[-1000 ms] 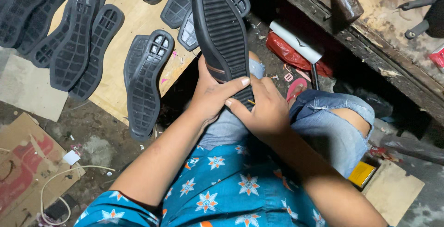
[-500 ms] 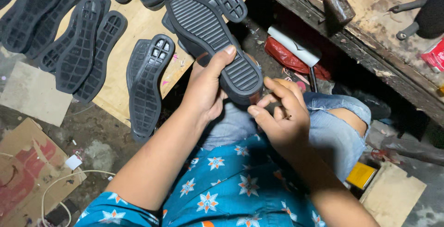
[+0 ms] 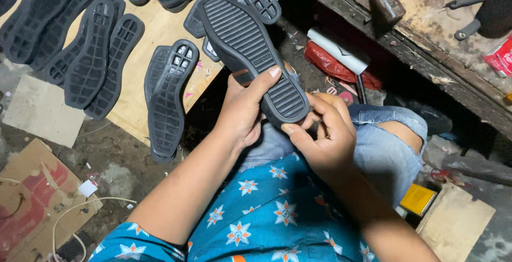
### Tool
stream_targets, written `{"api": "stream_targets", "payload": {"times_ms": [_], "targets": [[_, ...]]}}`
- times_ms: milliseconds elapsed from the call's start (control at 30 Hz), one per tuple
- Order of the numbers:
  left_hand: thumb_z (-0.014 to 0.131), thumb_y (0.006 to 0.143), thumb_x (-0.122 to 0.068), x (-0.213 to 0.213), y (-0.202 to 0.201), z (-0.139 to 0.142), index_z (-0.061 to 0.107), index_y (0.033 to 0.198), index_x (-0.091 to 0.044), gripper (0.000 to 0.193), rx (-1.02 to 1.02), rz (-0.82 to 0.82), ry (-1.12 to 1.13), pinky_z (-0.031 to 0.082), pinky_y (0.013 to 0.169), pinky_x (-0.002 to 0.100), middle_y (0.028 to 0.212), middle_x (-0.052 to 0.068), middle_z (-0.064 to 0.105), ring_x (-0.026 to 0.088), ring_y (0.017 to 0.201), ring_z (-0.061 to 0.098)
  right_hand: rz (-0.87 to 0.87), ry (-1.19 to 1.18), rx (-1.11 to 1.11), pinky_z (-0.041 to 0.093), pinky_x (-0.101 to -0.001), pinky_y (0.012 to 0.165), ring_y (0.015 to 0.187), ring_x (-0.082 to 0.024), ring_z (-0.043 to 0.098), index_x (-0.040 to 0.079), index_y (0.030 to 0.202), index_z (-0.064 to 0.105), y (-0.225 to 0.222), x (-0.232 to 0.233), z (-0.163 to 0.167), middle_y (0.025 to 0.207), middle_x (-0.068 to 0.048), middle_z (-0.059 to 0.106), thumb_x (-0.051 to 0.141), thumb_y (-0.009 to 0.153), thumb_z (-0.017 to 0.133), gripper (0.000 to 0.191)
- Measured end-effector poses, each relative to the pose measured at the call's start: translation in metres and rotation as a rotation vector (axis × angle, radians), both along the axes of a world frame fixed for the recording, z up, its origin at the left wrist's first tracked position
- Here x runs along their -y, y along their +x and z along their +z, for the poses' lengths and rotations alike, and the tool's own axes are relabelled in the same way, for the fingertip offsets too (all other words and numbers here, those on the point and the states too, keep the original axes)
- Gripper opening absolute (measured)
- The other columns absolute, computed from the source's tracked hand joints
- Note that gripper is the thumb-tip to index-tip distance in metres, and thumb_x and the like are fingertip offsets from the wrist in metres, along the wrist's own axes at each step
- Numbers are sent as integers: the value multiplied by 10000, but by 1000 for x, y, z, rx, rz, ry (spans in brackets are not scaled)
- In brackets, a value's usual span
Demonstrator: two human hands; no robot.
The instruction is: The person trims the edges of a black rubber shoe sole using a small pointed tool and red-handled scissors. They hold the sole in one hand and carefully scrape and cut along the perimeter, then place the trimmed sole on a wooden table with other soles.
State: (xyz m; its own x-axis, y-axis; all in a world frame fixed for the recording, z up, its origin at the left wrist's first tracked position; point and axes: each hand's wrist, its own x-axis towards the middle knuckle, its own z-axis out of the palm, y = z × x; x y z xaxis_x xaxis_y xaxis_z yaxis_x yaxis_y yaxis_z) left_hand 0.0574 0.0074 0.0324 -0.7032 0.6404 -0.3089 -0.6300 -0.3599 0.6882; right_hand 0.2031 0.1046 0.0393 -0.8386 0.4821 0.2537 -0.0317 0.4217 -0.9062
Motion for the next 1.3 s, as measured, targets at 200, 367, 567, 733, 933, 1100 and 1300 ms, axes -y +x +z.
{"api": "stream_targets", "payload": {"times_ms": [200,367,567,733,933,1100,1300], "targets": [[760,900,-246,4,-1,-8,560,1280,-10,489,-7,-79,234,579,920,351,1144,116,649,193,1040,662,22,124,125,443,-235,716,788,-125,469,-35,1288,625,8,-8,4,1156,-91,510,125,740,885,628],[803,911,-295,15,-2,-7,489,1364,-35,609,30,-191,365,559,955,368,1220,121,590,213,1099,630,40,-128,109,450,-293,860,928,-158,519,26,1215,714,29,-23,12,1172,-78,507,152,968,488,358],[834,815,-312,19,-1,-3,491,1316,-61,657,43,-220,288,591,925,396,1148,80,577,210,1076,641,-150,315,148,479,-325,813,869,-202,593,61,1220,666,40,-26,26,966,-104,601,242,1093,408,340],[826,861,-276,22,2,5,513,1307,-32,597,-168,-240,264,536,945,346,1134,84,581,184,1060,597,-23,380,11,545,-371,893,961,-280,669,46,1238,547,40,-18,48,1130,-165,648,184,1132,511,178],[810,849,-211,21,9,8,494,1337,-36,607,-266,-225,184,504,1012,341,1176,67,590,163,1110,586,97,439,-15,561,-397,915,1031,-340,684,3,1256,546,27,-10,63,1168,-215,662,87,1056,577,219],[800,846,-156,22,11,6,441,1416,-36,683,-283,-208,132,510,1035,341,1220,59,587,155,1135,589,83,395,-25,568,-395,871,988,-343,694,-18,1235,591,18,-7,60,1151,-218,675,60,1015,593,234],[804,830,-150,23,12,3,423,1403,-47,696,-291,-188,115,509,1054,346,1236,48,592,149,1153,594,120,470,-10,565,-415,872,995,-362,690,9,1225,589,17,-10,57,1148,-210,674,72,1011,604,224]]}}
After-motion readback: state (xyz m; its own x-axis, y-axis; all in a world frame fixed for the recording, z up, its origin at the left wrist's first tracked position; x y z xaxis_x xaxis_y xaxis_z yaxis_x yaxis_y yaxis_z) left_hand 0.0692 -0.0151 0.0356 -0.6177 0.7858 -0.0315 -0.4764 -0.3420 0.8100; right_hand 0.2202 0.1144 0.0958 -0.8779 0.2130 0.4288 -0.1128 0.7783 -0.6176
